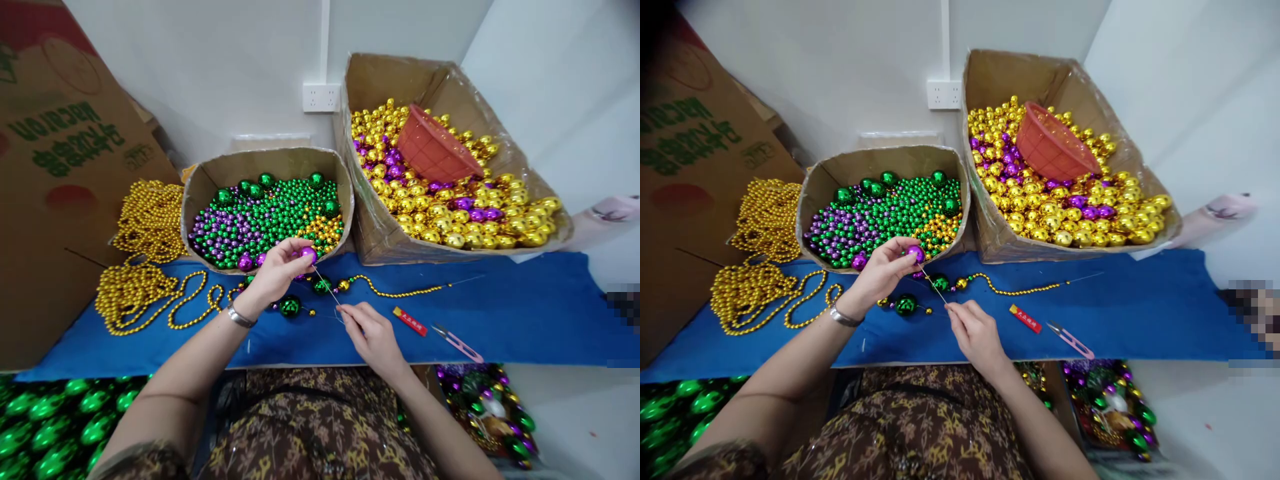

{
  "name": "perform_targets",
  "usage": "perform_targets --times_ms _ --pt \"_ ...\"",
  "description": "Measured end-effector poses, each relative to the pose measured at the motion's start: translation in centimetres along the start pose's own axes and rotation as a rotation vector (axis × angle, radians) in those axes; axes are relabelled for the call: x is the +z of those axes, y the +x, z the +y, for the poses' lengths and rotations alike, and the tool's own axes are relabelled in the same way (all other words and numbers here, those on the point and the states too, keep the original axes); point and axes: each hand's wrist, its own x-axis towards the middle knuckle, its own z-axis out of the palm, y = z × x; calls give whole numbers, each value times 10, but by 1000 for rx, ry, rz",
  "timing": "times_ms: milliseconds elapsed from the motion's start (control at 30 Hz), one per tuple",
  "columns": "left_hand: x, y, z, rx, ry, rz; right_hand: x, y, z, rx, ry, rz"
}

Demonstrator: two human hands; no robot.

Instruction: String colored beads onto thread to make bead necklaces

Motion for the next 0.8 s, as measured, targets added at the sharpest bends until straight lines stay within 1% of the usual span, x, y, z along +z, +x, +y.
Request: perform_targets --times_ms 100,167,333,400,433,500,567,600,667,733,800 --pt "5 -7 -11 132 159 -9 -1 1 -3 33 28 -15" --pt "8 -11 -18 159 201 3 -1 1 -5 47 37 -26" --pt "11 -16 -28 64 88 53 -1 -1 -4 34 43 -59" --pt "12 -19 -29 74 103 52 1 -1 -2 21 20 -34" --pt "13 -20 -29 90 126 32 2 -1 -1 15 9 -17" --pt "12 -20 -27 118 178 -50 4 -1 0 6 -1 9" --pt "8 -14 -21 155 239 -128 3 0 2 15 -3 25" --pt "5 -7 -17 183 297 -138 2 0 3 27 -8 31" --pt "-2 13 -10 257 517 -95 -1 1 5 54 -28 40" --pt "-7 39 -5 337 904 -29 -3 2 7 70 -49 46" --pt "-8 63 -3 353 1311 -53 -3 2 8 72 -60 55"
